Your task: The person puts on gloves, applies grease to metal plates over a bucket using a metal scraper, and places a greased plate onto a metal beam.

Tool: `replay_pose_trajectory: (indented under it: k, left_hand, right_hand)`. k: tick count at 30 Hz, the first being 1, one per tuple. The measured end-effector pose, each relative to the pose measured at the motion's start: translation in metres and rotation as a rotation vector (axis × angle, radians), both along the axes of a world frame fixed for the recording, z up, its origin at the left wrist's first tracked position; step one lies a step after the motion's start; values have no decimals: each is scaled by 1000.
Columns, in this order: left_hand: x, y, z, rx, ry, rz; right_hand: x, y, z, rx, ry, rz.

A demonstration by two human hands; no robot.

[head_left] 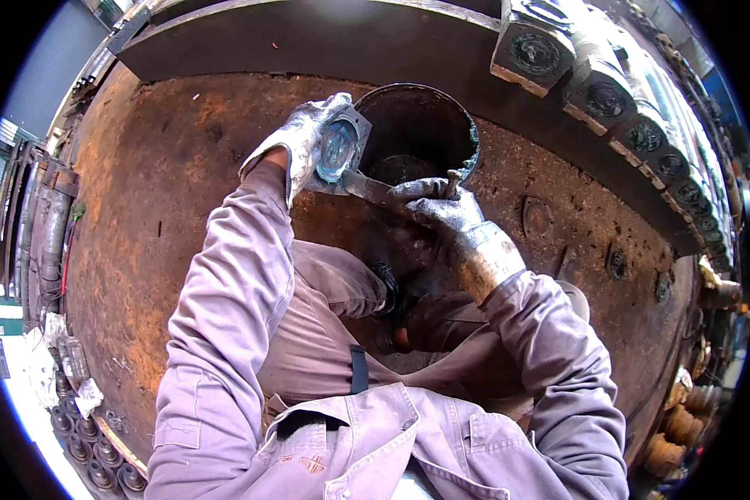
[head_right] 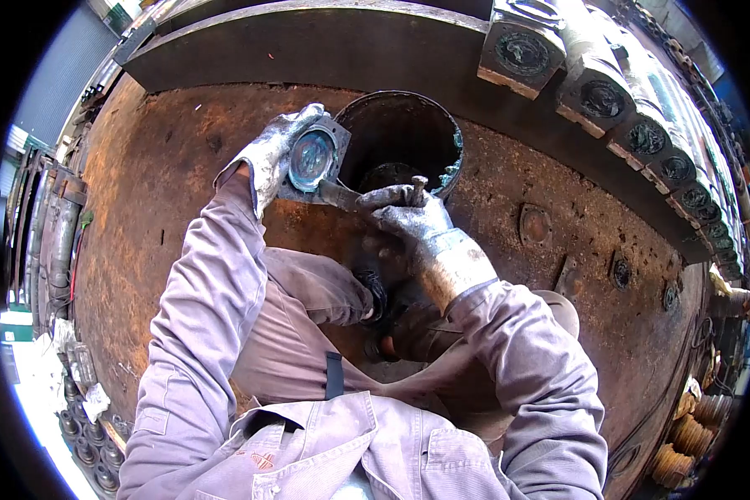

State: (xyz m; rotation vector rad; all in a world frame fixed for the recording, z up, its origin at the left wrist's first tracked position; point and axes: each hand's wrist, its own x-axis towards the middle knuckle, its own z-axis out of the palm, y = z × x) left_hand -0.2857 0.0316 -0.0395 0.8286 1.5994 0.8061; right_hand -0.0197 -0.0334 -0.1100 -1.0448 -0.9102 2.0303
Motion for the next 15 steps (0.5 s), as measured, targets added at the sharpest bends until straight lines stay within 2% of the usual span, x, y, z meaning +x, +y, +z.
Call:
replay_pose_trajectory:
  k: [5,7,9,11,13,15]
  left_hand:
    - [1,-6,-2,35,-29,1]
    - [-1,-3,-4,35,7,-10]
    - [-3,-4,-2,4,-78,-23]
    - [-11,-4,-10,27,-136,-38]
    - [-12,-1,-16,42,-233,-24]
    - [-10,0,-18,30,-271,4]
  right_hand:
    - [-8,-9,14,115,87,84]
    - [-11,-17,43,-29,86,51]
    - [-2,-4,33,24,80,30]
    - [11,-1,45,-72,-31,-42]
    - [30,27,-2,178,-85,57]
    - [29,24,-1,85,-161,129]
